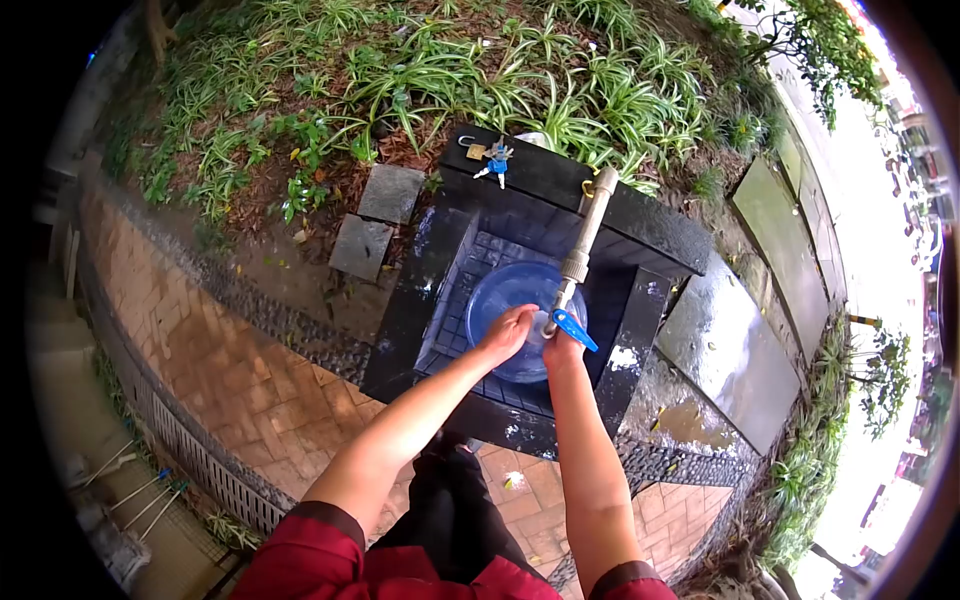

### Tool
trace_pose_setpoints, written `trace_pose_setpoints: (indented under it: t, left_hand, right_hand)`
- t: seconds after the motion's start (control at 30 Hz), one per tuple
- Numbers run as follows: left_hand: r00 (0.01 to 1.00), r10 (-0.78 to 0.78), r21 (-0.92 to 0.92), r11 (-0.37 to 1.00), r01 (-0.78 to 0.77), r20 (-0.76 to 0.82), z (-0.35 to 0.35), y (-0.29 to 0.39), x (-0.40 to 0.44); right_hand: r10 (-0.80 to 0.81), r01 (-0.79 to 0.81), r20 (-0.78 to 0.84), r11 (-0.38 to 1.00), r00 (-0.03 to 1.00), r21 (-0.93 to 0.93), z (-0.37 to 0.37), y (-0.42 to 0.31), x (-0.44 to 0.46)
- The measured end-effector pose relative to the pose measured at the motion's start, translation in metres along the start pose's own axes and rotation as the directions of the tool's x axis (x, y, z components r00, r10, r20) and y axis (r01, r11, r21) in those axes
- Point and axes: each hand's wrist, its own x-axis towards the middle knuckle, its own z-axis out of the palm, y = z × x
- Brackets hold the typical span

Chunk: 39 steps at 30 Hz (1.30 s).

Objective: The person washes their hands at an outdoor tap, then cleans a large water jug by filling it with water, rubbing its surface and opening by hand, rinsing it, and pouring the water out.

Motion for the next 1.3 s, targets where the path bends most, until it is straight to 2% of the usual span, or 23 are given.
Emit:
trace_pose_setpoints:
  t: [0.03,0.1,0.13,0.17,0.23,0.27,0.3,0.37,0.4,0.47,0.53,0.67,0.77,0.87,0.9,0.93,1.07,1.1,1.13,1.27,1.3]
  left_hand:
    - [0.998,0.032,-0.055,0.998,-0.029,0.053,-0.006,0.009,-0.005]
    - [0.964,0.266,0.125,0.956,-0.266,0.023,-0.011,0.008,-0.02]
    - [0.987,0.138,0.145,0.978,-0.148,0.078,-0.015,0.009,-0.028]
    - [0.988,0.137,0.204,0.967,-0.15,0.075,-0.021,0.016,-0.039]
    - [0.988,0.136,0.323,0.934,-0.151,0.068,-0.038,0.03,-0.06]
    - [0.981,0.188,0.386,0.901,-0.195,0.058,-0.046,0.032,-0.065]
    - [0.985,0.155,0.459,0.871,-0.174,0.078,-0.05,0.036,-0.066]
    - [0.99,0.09,0.597,0.791,-0.136,0.107,-0.061,0.042,-0.065]
    - [0.983,0.173,0.638,0.75,-0.173,0.063,-0.061,0.035,-0.063]
    - [0.995,0.08,0.657,0.747,-0.099,0.059,-0.061,0.037,-0.066]
    - [0.999,0.006,0.664,0.747,-0.032,0.041,-0.058,0.044,-0.07]
    - [0.952,0.164,0.493,0.87,-0.016,-0.259,-0.046,0.036,-0.066]
    - [0.92,-0.077,0.287,0.937,0.198,-0.383,-0.042,0.037,-0.059]
    - [0.86,-0.306,0.139,0.91,0.39,-0.409,-0.033,0.042,-0.059]
    - [0.83,-0.381,0.084,0.89,0.449,-0.407,-0.03,0.047,-0.058]
    - [0.794,-0.509,-0.033,0.848,0.529,-0.333,-0.027,0.051,-0.061]
    - [0.732,-0.648,-0.328,0.752,0.572,-0.209,-0.026,0.041,-0.071]
    - [0.702,-0.71,-0.382,0.664,0.642,-0.056,-0.036,0.047,-0.074]
    - [0.686,-0.727,-0.429,0.628,0.649,-0.028,-0.039,0.047,-0.079]
    - [0.628,-0.774,-0.479,0.524,0.705,0.077,-0.046,0.051,-0.103]
    - [0.644,-0.764,-0.46,0.557,0.691,0.043,-0.045,0.055,-0.11]
  right_hand:
    - [0.003,-0.003,0.019,1.0,1.0,0.019,-0.005,0.002,0.003]
    - [0.008,-0.011,0.058,0.998,0.998,0.061,-0.001,0.004,-0.009]
    - [-0.053,0.045,0.089,0.995,0.995,0.084,0.003,0.007,-0.021]
    - [-0.049,0.048,0.024,0.998,0.999,0.03,0.004,0.011,-0.028]
    - [0.031,-0.026,-0.033,0.99,0.999,0.138,-0.006,0.036,-0.021]
    - [0.029,-0.03,0.015,0.993,0.999,0.117,-0.008,0.044,-0.025]
    - [0.083,-0.083,0.004,0.985,0.997,0.148,-0.009,0.053,-0.028]
    - [0.071,-0.071,0.012,0.963,0.997,0.261,-0.011,0.067,-0.036]
    - [0.111,-0.107,0.009,0.94,0.994,0.323,-0.012,0.069,-0.037]
    - [0.186,-0.17,0.008,0.881,0.983,0.441,-0.018,0.067,-0.035]
    - [0.207,-0.194,0.028,0.853,0.978,0.484,-0.024,0.065,-0.027]
    - [0.181,-0.185,0.052,0.877,0.982,0.444,-0.036,0.064,-0.012]
    - [0.193,-0.187,0.024,0.901,0.981,0.392,-0.037,0.063,-0.013]
    - [0.203,-0.182,-0.019,0.913,0.979,0.366,-0.04,0.063,-0.026]
    - [0.207,-0.181,-0.036,0.915,0.978,0.36,-0.041,0.063,-0.031]
    - [0.185,-0.155,-0.058,0.929,0.981,0.337,-0.043,0.062,-0.036]
    - [0.143,-0.136,-0.077,0.987,0.987,0.087,-0.061,0.058,-0.058]
    - [0.147,-0.145,-0.088,0.989,0.985,0.033,-0.062,0.056,-0.066]
    - [0.15,-0.153,-0.096,0.988,0.984,-0.019,-0.063,0.055,-0.074]
    - [0.108,-0.128,-0.118,0.976,0.987,-0.176,-0.056,0.057,-0.104]
    - [0.092,-0.116,-0.119,0.97,0.989,-0.213,-0.053,0.057,-0.112]
